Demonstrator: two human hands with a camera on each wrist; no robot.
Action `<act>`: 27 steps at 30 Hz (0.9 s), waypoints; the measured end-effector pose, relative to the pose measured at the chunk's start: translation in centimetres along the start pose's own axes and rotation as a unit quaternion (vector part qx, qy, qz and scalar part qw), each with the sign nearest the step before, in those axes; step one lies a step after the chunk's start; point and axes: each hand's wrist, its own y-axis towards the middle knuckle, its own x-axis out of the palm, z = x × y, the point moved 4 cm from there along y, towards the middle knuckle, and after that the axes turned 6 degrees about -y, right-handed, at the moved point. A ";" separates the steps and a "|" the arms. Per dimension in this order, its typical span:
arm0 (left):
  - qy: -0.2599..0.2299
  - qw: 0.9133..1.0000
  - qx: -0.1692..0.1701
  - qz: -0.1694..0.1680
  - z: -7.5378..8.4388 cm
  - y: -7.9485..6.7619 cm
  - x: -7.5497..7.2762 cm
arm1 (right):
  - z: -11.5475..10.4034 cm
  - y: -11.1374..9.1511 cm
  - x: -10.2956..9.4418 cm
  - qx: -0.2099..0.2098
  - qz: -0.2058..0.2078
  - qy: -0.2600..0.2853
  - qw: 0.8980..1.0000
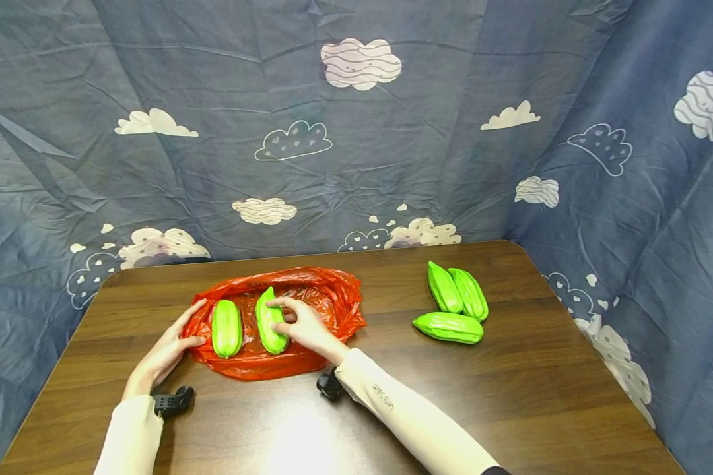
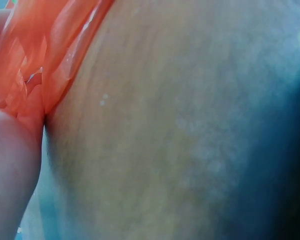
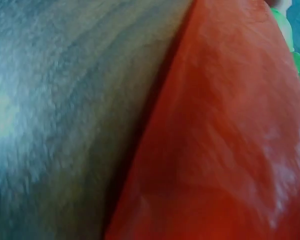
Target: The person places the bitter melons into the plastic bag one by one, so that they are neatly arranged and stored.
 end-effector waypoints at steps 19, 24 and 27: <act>-0.011 1.000 -0.002 -0.018 0.2 0.0 0.2 | -0.3 0.6 2.0 -0.010 -0.023 -0.088 0.996; -0.008 1.000 -0.005 -0.015 0.2 0.0 0.1 | -0.3 0.7 2.4 -0.021 -0.020 -0.112 0.993; -0.007 1.000 -0.007 -0.013 0.2 0.0 0.1 | -0.4 0.7 2.5 -0.025 -0.013 -0.124 0.992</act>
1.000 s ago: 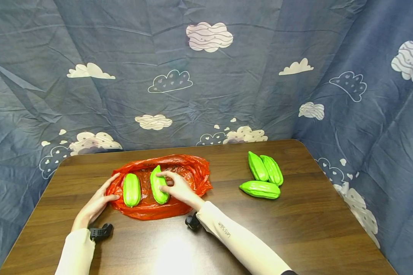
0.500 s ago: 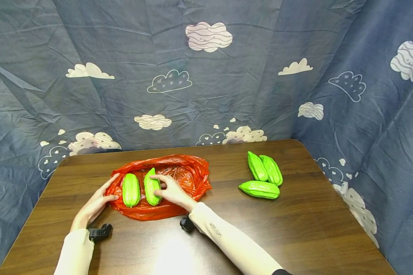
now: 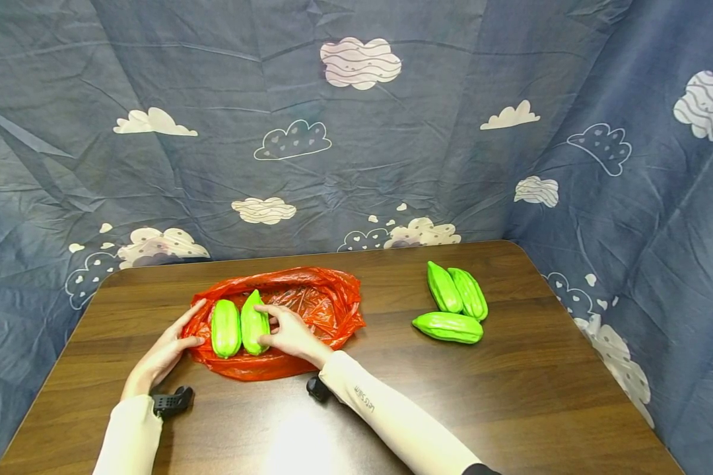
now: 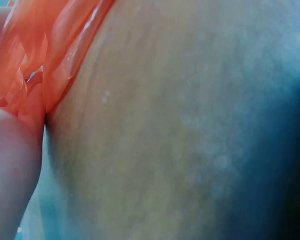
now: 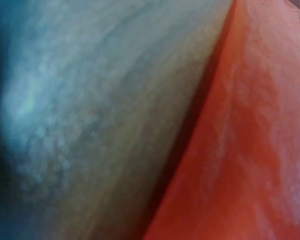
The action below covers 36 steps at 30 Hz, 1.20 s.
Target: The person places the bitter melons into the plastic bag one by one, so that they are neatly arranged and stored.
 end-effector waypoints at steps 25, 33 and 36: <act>0.004 1.000 -0.012 0.004 -0.1 0.0 0.0 | 0.5 -0.6 -2.0 0.011 0.003 0.029 1.000; -0.002 1.000 -0.009 -0.003 -0.2 0.0 0.0 | 1.6 -1.5 -4.3 -0.002 0.004 0.118 0.993; -0.002 1.000 -0.007 -0.003 -0.2 0.0 0.0 | 1.9 -1.9 -5.4 -0.019 0.017 0.106 0.994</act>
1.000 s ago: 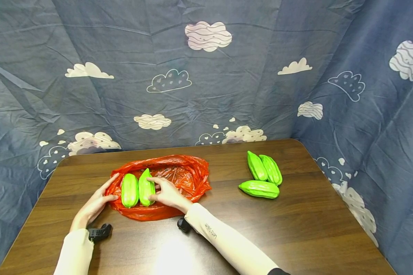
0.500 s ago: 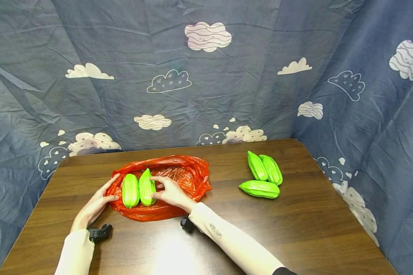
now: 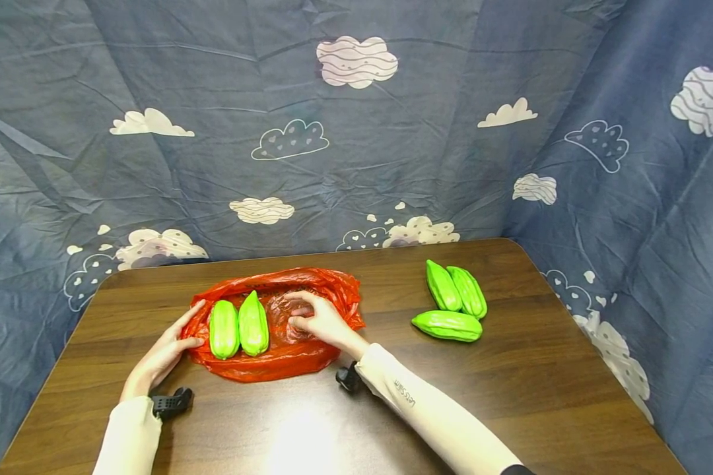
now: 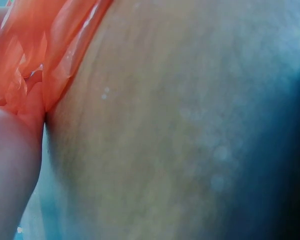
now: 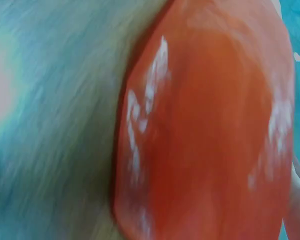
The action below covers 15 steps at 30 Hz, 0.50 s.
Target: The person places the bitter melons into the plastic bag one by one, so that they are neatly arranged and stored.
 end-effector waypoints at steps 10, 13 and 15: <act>0.001 1.000 -0.002 -0.001 0.1 -0.1 0.0 | 0.7 -1.1 -3.4 -0.018 0.024 0.013 0.999; 0.000 1.000 -0.001 -0.002 0.1 -0.1 0.0 | 0.7 -1.4 -4.4 -0.019 0.031 0.010 0.999; 0.003 1.000 -0.001 0.000 0.0 -0.1 0.0 | 0.7 -1.5 -5.0 -0.024 0.037 0.012 0.999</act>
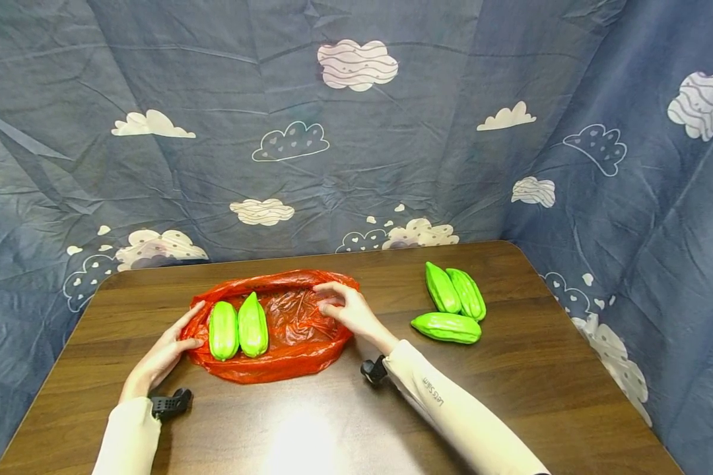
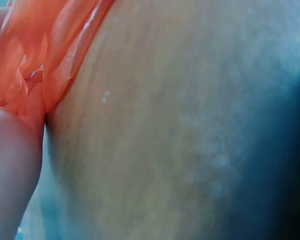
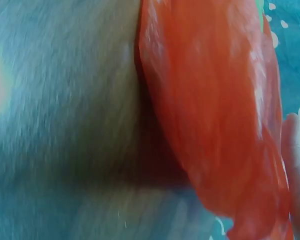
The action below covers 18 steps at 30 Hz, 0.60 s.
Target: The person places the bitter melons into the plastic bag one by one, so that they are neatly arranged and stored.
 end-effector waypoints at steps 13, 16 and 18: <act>0.003 1.000 0.003 0.001 0.1 0.0 0.0 | 0.7 -0.8 -4.3 -0.003 0.055 0.046 0.997; 0.002 1.000 0.001 0.002 0.1 0.0 0.1 | 1.0 -1.1 -5.2 -0.006 0.069 0.038 0.997; 0.000 1.000 0.001 0.001 0.1 0.0 0.1 | 1.1 -1.3 -5.8 -0.007 0.076 0.032 0.997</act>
